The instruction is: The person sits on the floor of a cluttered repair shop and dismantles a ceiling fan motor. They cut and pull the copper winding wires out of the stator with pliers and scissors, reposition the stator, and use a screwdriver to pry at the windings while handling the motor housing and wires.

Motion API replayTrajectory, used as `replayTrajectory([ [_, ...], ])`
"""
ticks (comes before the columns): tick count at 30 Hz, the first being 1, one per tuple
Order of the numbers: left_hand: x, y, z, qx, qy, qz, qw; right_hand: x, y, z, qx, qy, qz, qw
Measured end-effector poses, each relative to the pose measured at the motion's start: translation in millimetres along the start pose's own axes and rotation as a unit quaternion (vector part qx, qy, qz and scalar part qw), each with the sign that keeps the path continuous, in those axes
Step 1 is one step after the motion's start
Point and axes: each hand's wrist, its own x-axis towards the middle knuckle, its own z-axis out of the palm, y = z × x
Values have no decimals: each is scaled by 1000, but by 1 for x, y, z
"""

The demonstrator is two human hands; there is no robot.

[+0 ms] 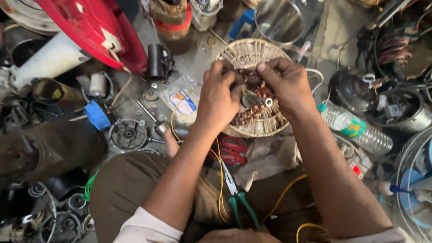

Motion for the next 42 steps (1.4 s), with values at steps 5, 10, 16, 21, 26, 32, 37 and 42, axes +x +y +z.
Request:
replayTrajectory([
  [5, -1, 0, 2, -12, -21, -38, 999, 0, -2, 10, -15, 1, -33, 999],
  [10, -1, -2, 1, -10, -3, 7, 1000, 2, -9, 11, -64, 7, -51, 997],
  [16, 0, 0, 1, -27, -30, -40, 998, -6, -6, 8, -144, 25, -116, 982],
  [21, 0, 4, -8, -11, -46, -20, 999, -11, -3, 6, -215, 78, -99, 968],
  [26, 12, 12, -12, -58, 23, -28, 998, -81, 17, -14, -225, 164, 50, 959],
  [32, 27, 25, -16, -124, 54, -72, 988, -229, 87, -2, -109, -102, 60, 987],
  [37, 30, 36, -25, -194, 5, -132, 972, -272, 103, -5, -327, -94, -140, 930],
  [42, 31, 45, -33, -169, -7, -112, 979, -283, 115, 0, -545, -113, -113, 823],
])
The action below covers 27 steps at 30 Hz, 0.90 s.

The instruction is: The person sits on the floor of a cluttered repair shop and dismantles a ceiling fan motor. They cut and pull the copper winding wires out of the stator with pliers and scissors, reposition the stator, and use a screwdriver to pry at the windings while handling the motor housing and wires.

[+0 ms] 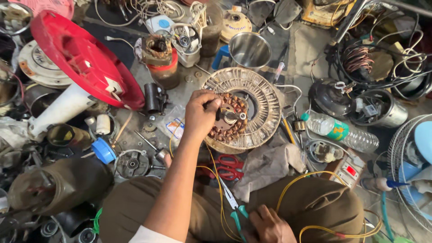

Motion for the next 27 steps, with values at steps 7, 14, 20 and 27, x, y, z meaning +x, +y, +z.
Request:
replayTrajectory([
  [7, -1, 4, -3, -35, -14, -24, 999, 19, -22, 9, -204, -71, 103, 971],
  [14, -5, 4, 5, 37, 51, 8, 998, 25, -12, -3, -28, -81, 148, 985],
  [20, -12, 0, 13, 138, 114, 97, 979, 14, 1, 2, 142, 117, 104, 977],
  [27, -16, -14, 16, 254, 97, 137, 953, -22, 40, -26, 751, 29, 126, 647],
])
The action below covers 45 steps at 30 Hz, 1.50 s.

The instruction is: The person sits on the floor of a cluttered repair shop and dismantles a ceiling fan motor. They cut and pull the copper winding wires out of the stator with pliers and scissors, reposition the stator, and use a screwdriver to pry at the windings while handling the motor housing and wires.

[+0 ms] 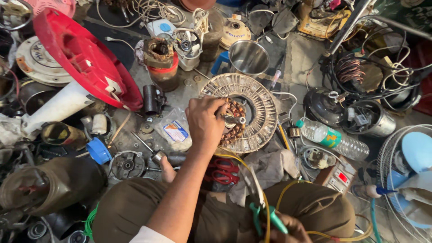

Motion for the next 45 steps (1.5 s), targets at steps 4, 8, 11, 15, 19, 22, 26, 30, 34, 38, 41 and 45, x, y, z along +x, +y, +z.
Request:
replayTrajectory([
  [4, -3, -8, 6, -8, -21, 25, 999, -11, -24, -35, 110, -123, 160, 973],
  [8, -5, -14, 13, -10, -31, 16, 999, -17, -31, -64, -4, -52, 204, 978],
  [11, -7, -17, 17, -18, -22, 18, 999, -20, -41, -91, -195, 103, 244, 944],
  [15, -8, -20, 22, -31, -26, 1, 999, -30, -81, -118, -475, 311, 290, 770],
  [19, -9, -20, 23, -24, -17, 2, 1000, -2, -130, -93, -507, 317, 208, 774],
  [22, -10, -18, 20, -12, -9, 19, 1000, 69, -143, -44, -480, 203, 120, 845],
  [26, -8, -18, 18, -31, -18, 17, 999, 162, -146, 21, -514, 138, 66, 844],
  [30, -6, -21, 18, -22, -32, 18, 999, 197, -151, 54, -485, 143, 164, 847],
  [34, -7, -24, 18, -25, -52, 18, 998, 207, -156, 60, -577, 92, 111, 804],
  [38, -8, -24, 15, -25, -62, 3, 998, 217, -154, 52, -525, 67, 122, 840],
  [41, -8, -22, 13, -22, -75, -7, 997, 221, -149, 47, -481, 58, 129, 865],
  [45, -7, -20, 12, -21, -75, -7, 997, 218, -145, 45, -501, 47, 117, 856],
])
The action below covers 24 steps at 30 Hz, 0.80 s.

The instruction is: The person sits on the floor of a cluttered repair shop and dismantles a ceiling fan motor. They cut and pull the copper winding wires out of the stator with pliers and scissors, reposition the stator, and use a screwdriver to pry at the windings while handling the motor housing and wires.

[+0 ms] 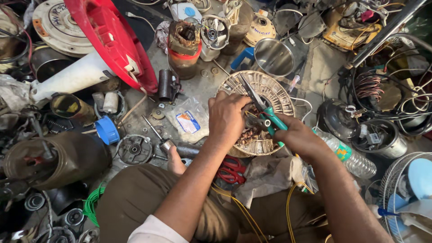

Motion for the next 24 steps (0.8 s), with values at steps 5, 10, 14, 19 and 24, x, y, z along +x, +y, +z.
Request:
replayTrajectory([
  [5, 0, 1, 0, -4, -2, -3, 1000, -2, 4, 5, -43, 39, -9, 998],
  [10, 0, 2, -1, 2, 1, 4, 1000, 2, 4, 2, 20, 1, -16, 1000],
  [14, 0, 0, 0, 2, 0, 3, 1000, 4, 8, 4, -8, 22, 4, 1000],
  [19, -1, -3, 5, 10, 9, 9, 1000, 8, 17, 17, 151, 75, -62, 984],
  [24, -2, -2, 6, -11, 19, -1, 1000, 2, 31, 5, 519, 117, -53, 845],
])
